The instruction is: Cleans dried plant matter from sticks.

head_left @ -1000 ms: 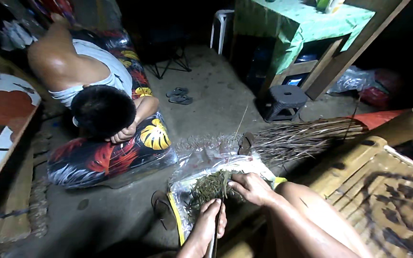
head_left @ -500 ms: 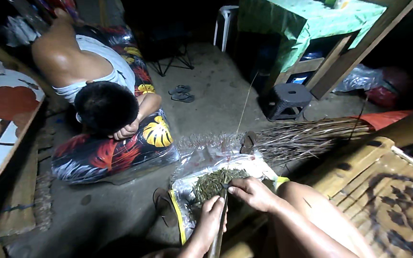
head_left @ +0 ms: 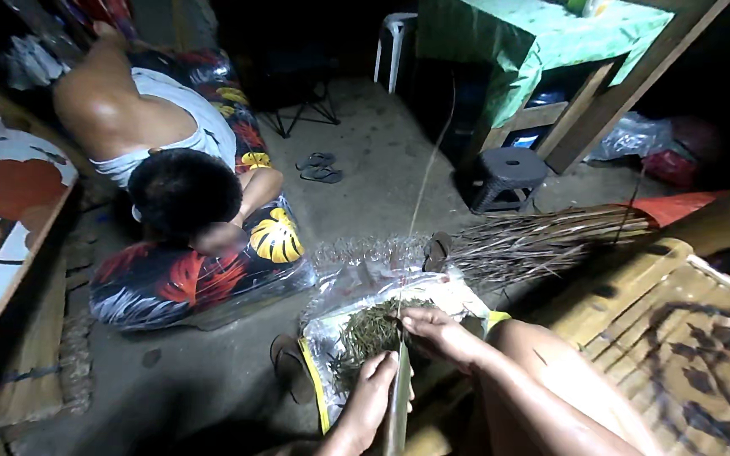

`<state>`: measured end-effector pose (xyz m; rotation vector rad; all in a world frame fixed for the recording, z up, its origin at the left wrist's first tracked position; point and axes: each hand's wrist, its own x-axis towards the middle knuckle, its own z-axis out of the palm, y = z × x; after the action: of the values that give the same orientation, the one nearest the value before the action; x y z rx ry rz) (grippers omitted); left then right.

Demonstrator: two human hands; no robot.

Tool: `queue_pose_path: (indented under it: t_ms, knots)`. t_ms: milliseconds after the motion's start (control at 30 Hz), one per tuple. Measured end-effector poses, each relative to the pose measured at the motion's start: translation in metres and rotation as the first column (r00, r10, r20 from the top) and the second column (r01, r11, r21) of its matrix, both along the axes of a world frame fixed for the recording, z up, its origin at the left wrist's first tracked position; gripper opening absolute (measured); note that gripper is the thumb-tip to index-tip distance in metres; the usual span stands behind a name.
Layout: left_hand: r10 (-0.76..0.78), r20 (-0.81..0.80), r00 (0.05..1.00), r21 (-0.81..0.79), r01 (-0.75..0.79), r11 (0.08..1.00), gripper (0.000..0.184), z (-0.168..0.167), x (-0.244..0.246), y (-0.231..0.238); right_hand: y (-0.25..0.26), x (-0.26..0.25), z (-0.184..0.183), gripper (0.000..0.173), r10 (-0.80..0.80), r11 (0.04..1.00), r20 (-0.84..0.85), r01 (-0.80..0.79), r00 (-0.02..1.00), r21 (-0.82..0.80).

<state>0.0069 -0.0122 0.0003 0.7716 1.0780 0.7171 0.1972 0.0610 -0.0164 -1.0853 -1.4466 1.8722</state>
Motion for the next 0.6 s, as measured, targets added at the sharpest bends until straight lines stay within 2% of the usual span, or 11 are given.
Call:
queue_pose_path:
  t_ms: [100, 200, 300, 433, 500, 600]
  knots:
    - [-0.022, 0.094, 0.995, -0.021, 0.024, 0.999, 0.039, -0.002, -0.003, -0.002, 0.006, 0.003, -0.001, 0.036, -0.124, 0.992, -0.045, 0.124, 0.991, -0.007]
    - [0.006, 0.104, 0.995, -0.031, -0.003, 1.0, 0.037, 0.0, -0.001, 0.0, 0.009, 0.014, -0.007, 0.031, -0.146, 0.989, -0.072, 0.148, 0.987, 0.03]
    - [0.087, 0.034, 0.996, -0.035, -0.086, 0.996, 0.035, 0.0, -0.001, 0.004, 0.001, 0.018, -0.01, 0.029, -0.013, 0.967, -0.008, 0.014, 1.0, 0.256]
    - [0.176, -0.004, 0.984, -0.056, -0.176, 0.983, 0.031, 0.002, 0.0, 0.006, -0.022, 0.009, -0.007, 0.046, 0.122, 0.812, 0.202, -0.215, 0.972, 0.542]
    - [0.195, -0.002, 0.981, -0.068, -0.195, 0.978, 0.032, 0.003, 0.002, 0.005, -0.03, 0.004, -0.009, 0.052, 0.097, 0.74, 0.327, -0.287, 0.94, 0.608]
    - [0.198, 0.039, 0.979, -0.061, -0.196, 0.979, 0.032, 0.001, 0.002, 0.002, -0.027, 0.003, -0.016, 0.057, -0.049, 0.672, 0.41, -0.273, 0.911, 0.688]
